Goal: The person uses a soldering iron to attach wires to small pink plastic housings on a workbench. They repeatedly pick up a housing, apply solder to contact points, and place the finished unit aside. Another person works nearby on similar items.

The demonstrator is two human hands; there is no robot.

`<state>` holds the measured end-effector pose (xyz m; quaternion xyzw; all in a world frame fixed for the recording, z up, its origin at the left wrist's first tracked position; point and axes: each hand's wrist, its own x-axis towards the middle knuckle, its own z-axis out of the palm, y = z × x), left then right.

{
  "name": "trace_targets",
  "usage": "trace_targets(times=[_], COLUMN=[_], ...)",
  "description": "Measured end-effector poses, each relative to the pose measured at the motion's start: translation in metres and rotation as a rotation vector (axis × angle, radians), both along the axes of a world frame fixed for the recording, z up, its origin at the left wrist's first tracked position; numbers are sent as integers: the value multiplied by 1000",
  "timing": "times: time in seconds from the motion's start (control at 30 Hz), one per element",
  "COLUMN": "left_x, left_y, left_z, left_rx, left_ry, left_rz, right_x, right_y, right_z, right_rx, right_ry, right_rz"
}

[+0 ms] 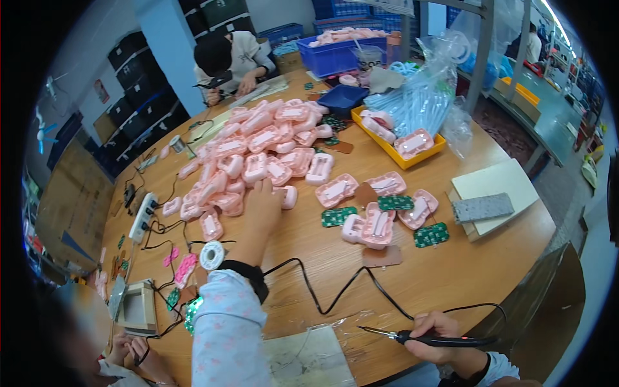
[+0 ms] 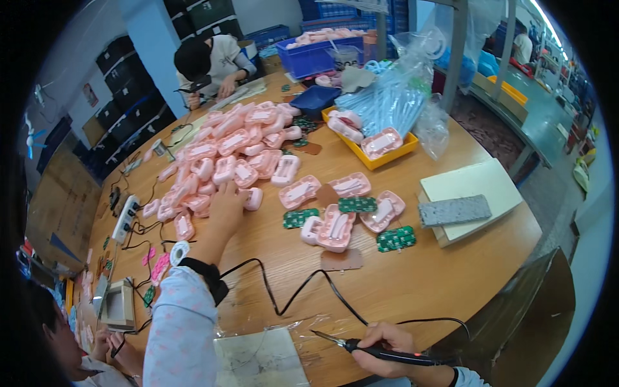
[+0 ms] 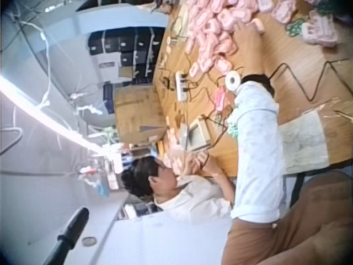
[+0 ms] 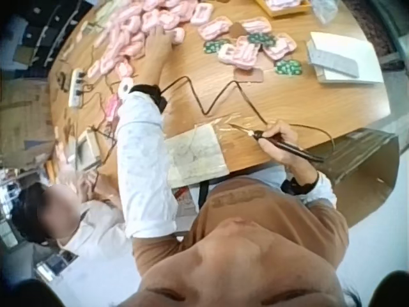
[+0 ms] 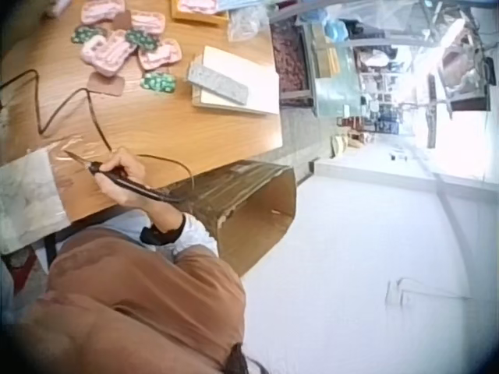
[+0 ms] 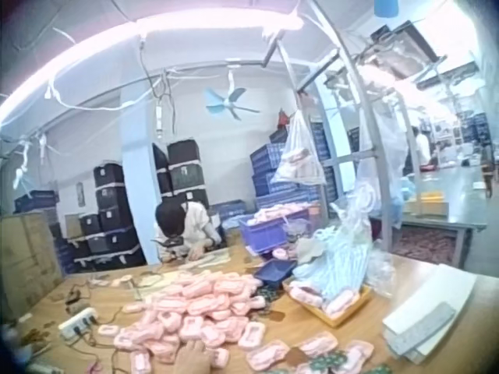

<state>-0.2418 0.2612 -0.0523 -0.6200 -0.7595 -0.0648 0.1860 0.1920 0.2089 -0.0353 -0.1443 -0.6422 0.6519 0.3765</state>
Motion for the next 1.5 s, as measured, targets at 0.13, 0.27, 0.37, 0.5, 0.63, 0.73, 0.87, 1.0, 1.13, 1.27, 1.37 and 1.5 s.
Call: trace_targets(times=[0.13,0.27,0.37,0.5,0.63,0.73,0.87,1.0,1.13,1.27,1.37,1.5], left_x=[17,54,93,129,155,185,237,263,243,214,205,207], left_y=[-14,-66,-122,-175,-210,-239,-266,-280,-286,-245,-205,-209], left_z=[34,79,99,100,86,71,43,34,51,43,28,39], left_rx=[147,18,9,-42,-73,201,383,318,227,268,240,294], left_ry=[-56,-1480,-2187,-2369,-2529,-2458,-2099,-1500,-858,-703,-689,-750], left_rz=[-202,-101,-221,-240,-307,-302,-159,124,222,244,251,201], right_x=[2,1,-2,-4,-4,-8,-21,-35,-41,-44,-41,-37], right_y=[-1,-1,-1,-6,-21,-29,-33,-39,-40,-43,-46,-45], right_z=[2,6,8,12,19,26,32,30,26,22,23,23], right_rx=[-27,15,39,50,-58,-93,67,345,437,420,369,372], right_ry=[-49,-16,57,112,91,38,-86,-235,-206,-162,-159,-148], right_rz=[8,-16,-3,-17,-105,-90,96,117,84,49,38,23])
